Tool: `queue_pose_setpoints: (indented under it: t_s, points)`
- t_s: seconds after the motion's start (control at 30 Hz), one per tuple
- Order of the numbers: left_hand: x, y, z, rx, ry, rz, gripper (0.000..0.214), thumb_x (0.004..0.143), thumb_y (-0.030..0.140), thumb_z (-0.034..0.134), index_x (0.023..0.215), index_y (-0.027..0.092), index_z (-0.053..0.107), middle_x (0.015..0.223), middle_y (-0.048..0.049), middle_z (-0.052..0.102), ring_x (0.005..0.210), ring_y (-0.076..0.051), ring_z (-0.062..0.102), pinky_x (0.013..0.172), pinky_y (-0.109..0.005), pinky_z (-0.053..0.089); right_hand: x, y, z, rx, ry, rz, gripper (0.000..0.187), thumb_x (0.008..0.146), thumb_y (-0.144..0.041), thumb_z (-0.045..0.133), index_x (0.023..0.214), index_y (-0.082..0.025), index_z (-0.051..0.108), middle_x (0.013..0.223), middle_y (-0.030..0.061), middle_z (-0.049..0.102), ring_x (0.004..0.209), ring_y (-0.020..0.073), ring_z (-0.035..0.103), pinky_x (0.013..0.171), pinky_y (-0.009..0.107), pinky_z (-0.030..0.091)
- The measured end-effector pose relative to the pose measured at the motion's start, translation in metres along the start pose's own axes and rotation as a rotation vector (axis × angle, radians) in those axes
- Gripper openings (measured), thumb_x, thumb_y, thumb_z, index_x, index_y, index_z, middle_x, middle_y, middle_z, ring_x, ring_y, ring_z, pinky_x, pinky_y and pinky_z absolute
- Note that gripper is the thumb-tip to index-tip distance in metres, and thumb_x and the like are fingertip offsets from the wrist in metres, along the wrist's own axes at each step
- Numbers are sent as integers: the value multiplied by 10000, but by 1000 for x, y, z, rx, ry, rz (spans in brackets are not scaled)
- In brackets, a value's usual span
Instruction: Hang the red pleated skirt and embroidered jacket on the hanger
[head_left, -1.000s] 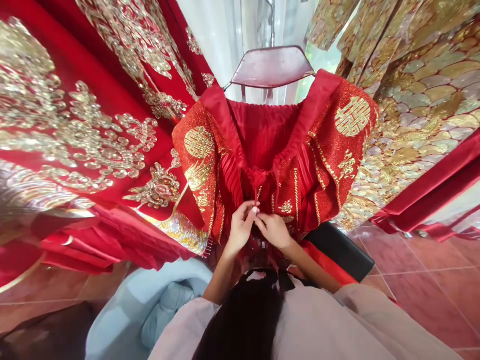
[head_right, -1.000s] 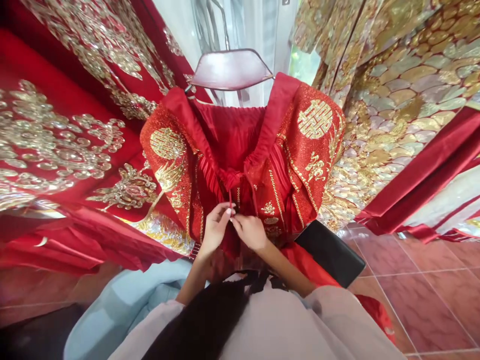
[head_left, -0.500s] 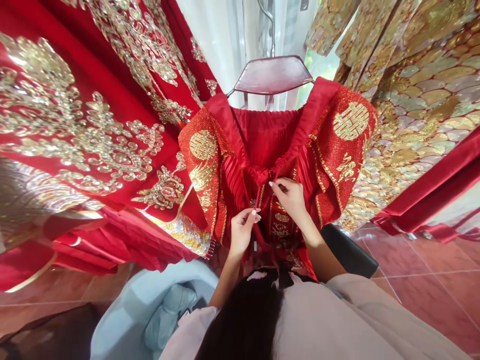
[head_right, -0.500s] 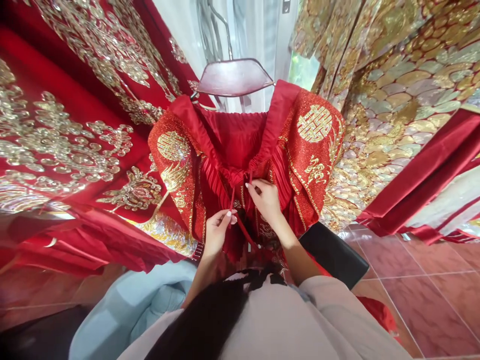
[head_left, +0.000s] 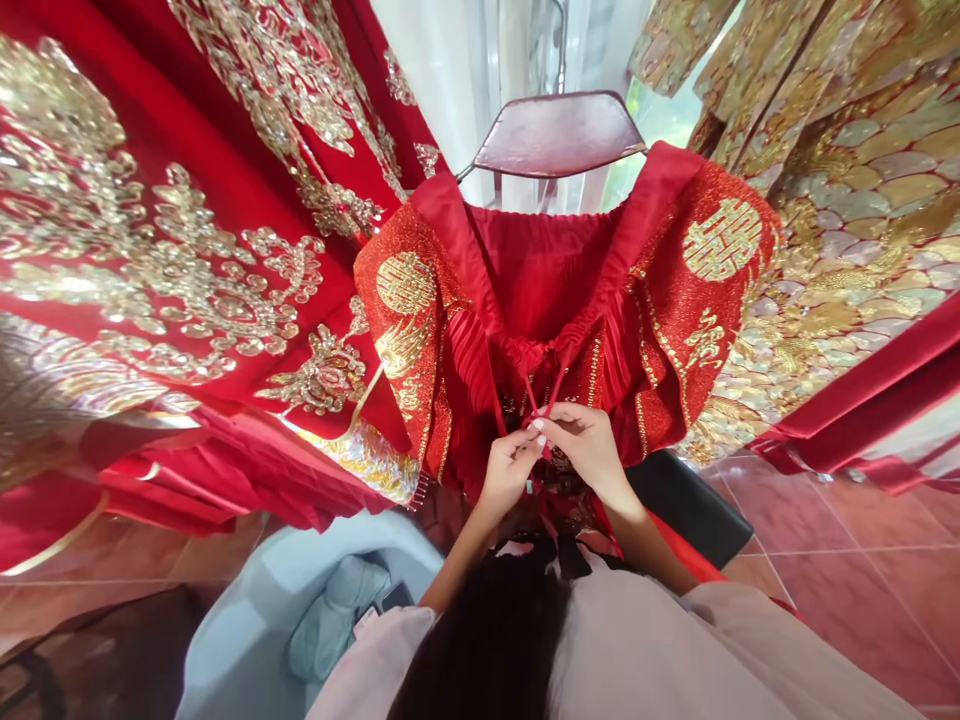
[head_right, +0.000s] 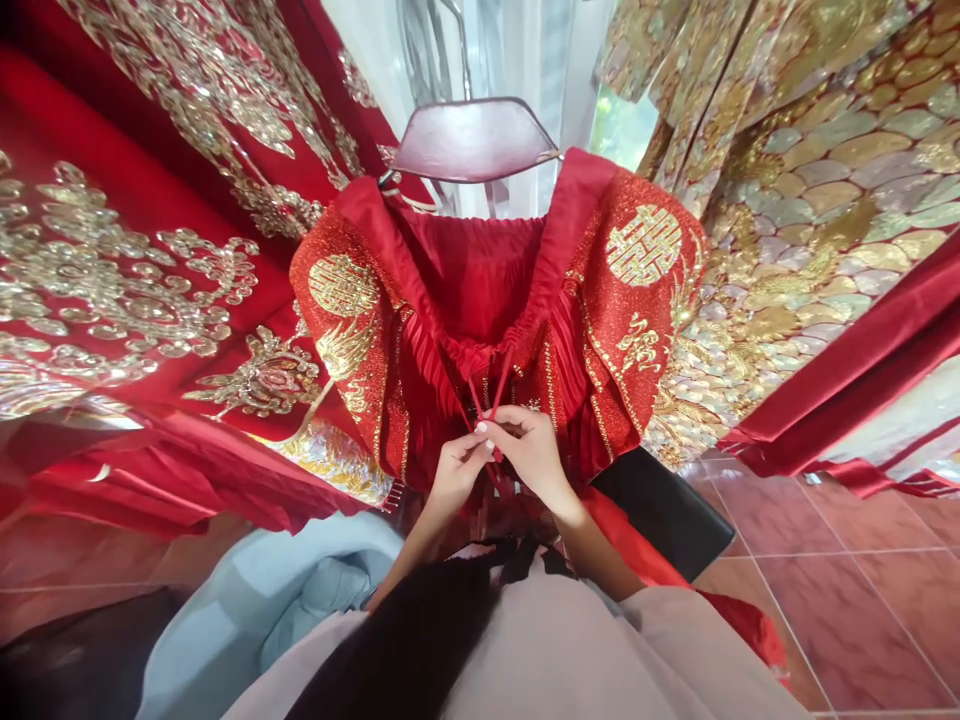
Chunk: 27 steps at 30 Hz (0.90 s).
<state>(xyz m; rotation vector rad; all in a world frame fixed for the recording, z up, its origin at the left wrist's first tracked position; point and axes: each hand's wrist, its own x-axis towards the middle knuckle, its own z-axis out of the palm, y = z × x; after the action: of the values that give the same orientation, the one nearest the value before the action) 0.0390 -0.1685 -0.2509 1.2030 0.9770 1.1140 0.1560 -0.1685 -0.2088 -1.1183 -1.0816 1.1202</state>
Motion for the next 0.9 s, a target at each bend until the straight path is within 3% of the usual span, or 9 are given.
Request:
queue_pose_setpoints:
  t_s: [0.1,0.2,0.33,0.43,0.53,0.6,0.7,0.77,0.9]
  points:
    - [5,4,-8,-5,78,41,384,721,474,709,918,144,722,870,-79,721,726,-165,654,663,-267,532,-2,2,-3,16,72,-66,206,654,-364,741,691,-169,683,725,37,700,650,134,637,631,249,525]
    - [10,18,-18,100,248,218,317,822,423,617,972,159,710,993,-85,710,819,-170,664,730,-278,535,-3,4,-4,-19,120,-105,206,672,-366,722,670,-170,656,720,35,695,655,132,630,639,247,515]
    - [16,46,-19,385,262,595,150,845,259,604,786,190,724,850,-39,704,799,-147,640,750,-256,493,-4,5,3,-85,104,-105,217,687,-375,687,653,-168,630,674,29,669,611,129,596,590,238,486]
    - [20,56,-7,512,257,723,103,793,190,654,695,195,684,727,-6,648,680,-118,580,671,-230,450,-6,6,8,-131,94,-134,173,702,-327,653,639,-171,615,641,9,639,604,116,570,600,226,471]
    - [23,53,6,467,380,603,117,744,185,695,696,180,589,692,22,552,625,-94,512,611,-204,414,-8,8,8,-181,107,-161,157,724,-301,625,637,-172,602,616,-9,608,580,102,539,588,214,447]
    - [25,50,10,347,383,450,176,734,194,696,745,183,520,715,29,529,641,-89,517,609,-192,418,-9,8,7,-208,112,-163,160,735,-301,617,644,-171,599,618,-9,602,577,102,530,579,213,435]
    - [29,49,11,85,205,243,253,736,221,688,828,191,454,815,-2,603,770,-115,610,681,-206,472,-9,7,4,-256,112,-155,175,741,-314,620,643,-169,601,620,-4,602,572,105,517,572,216,426]
    - [32,49,9,-81,92,146,319,716,262,714,826,197,422,771,5,631,730,-121,636,658,-213,490,-9,6,3,-265,111,-157,180,739,-324,627,649,-169,609,630,1,615,577,108,524,577,219,432]
    - [37,42,0,-312,40,31,479,584,353,830,778,196,421,633,56,606,582,-91,610,586,-194,493,-10,5,3,-229,110,-165,186,734,-339,640,652,-173,616,669,15,649,602,118,555,578,223,447]
